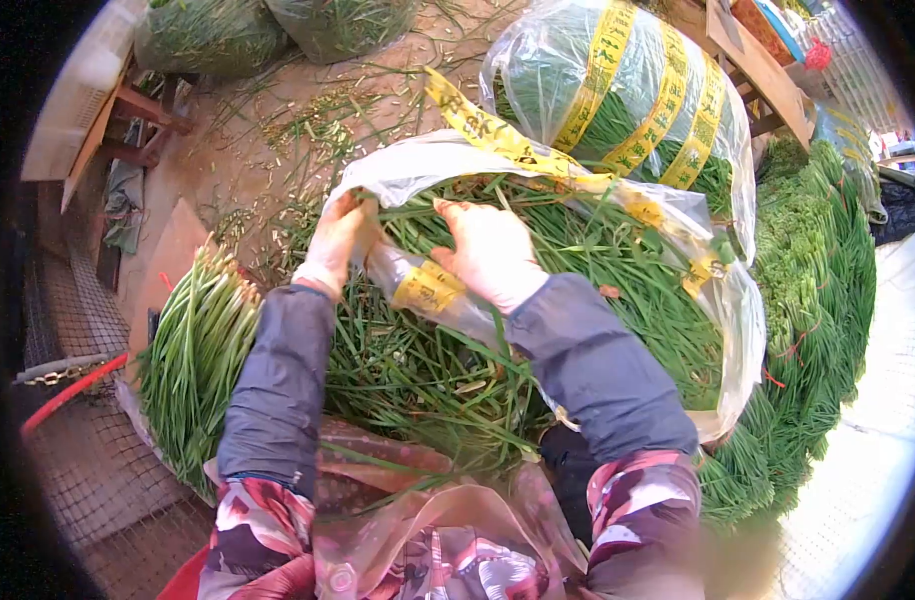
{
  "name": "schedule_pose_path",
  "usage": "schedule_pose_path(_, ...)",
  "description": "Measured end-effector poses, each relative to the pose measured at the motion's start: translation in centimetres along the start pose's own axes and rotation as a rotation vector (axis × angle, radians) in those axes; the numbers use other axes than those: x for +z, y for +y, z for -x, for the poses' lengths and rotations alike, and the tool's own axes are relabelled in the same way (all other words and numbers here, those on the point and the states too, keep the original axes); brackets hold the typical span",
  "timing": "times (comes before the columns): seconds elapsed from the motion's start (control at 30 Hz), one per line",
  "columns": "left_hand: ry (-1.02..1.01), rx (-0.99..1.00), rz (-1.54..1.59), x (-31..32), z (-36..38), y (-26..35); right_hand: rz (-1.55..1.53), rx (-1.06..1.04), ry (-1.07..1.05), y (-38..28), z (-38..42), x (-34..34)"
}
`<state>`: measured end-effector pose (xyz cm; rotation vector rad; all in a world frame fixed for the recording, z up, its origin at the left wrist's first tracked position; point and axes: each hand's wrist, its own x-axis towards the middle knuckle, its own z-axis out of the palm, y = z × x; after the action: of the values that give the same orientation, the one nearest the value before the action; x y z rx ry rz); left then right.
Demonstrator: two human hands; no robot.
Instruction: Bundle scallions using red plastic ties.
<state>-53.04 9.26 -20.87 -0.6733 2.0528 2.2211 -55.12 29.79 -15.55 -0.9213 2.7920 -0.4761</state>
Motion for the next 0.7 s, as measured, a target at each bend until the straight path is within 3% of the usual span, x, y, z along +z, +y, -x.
schedule_pose_path(0.03,0.193,0.149,-0.329,1.2,-0.4,-0.9,0.074,0.099,-0.024,-1.1,-1.0,0.5)
schedule_pose_path(0.07,0.203,0.154,-0.319,2.7,0.6,0.0,0.148,0.198,-0.046,-2.3,-2.0,0.9)
schedule_pose_path(0.13,0.379,0.33,-0.61,4.9,3.2,1.9,0.226,0.133,0.222,-2.5,-4.3,4.3)
schedule_pose_path(0.17,0.395,0.379,-0.541,4.9,2.9,0.5,0.297,0.147,0.216,-2.4,-5.5,6.5)
schedule_pose_path(0.2,0.409,0.269,-0.587,4.5,3.1,0.2,0.369,0.156,0.213,-2.5,-6.5,7.6)
schedule_pose_path(0.23,0.432,0.289,-0.496,3.8,3.0,-0.5,0.412,0.212,0.048,-3.5,-6.5,6.5)
schedule_pose_path(0.27,0.455,0.309,-0.404,3.1,2.8,-1.2,0.362,0.198,0.15,-3.5,-6.6,6.9)
schedule_pose_path(0.33,0.434,0.346,-0.128,3.0,3.8,-1.4,0.287,0.219,0.133,-4.8,-6.4,6.1)
schedule_pose_path(0.4,0.444,0.616,-0.414,2.9,5.7,-0.4,0.348,0.255,-0.108,-5.3,-6.5,6.1)
schedule_pose_path(0.5,0.508,0.601,-0.578,3.1,6.6,-1.4,0.34,0.322,-0.201,-4.5,-7.5,6.3)
schedule_pose_path(0.53,0.556,0.62,-0.661,3.3,6.9,-1.6,0.376,0.294,-0.131,-3.9,-8.1,7.8)
schedule_pose_path(0.6,0.582,0.472,-0.68,3.5,7.6,-3.2,0.229,0.263,-0.196,-3.3,-8.7,7.5)
schedule_pose_path(0.67,0.42,0.146,-0.65,3.2,8.0,-3.2,0.133,0.186,-0.143,-4.1,-7.1,5.4)
schedule_pose_path(0.7,0.299,-0.013,-0.735,2.8,8.0,-2.7,0.137,0.235,-0.264,-5.4,-6.9,3.1)
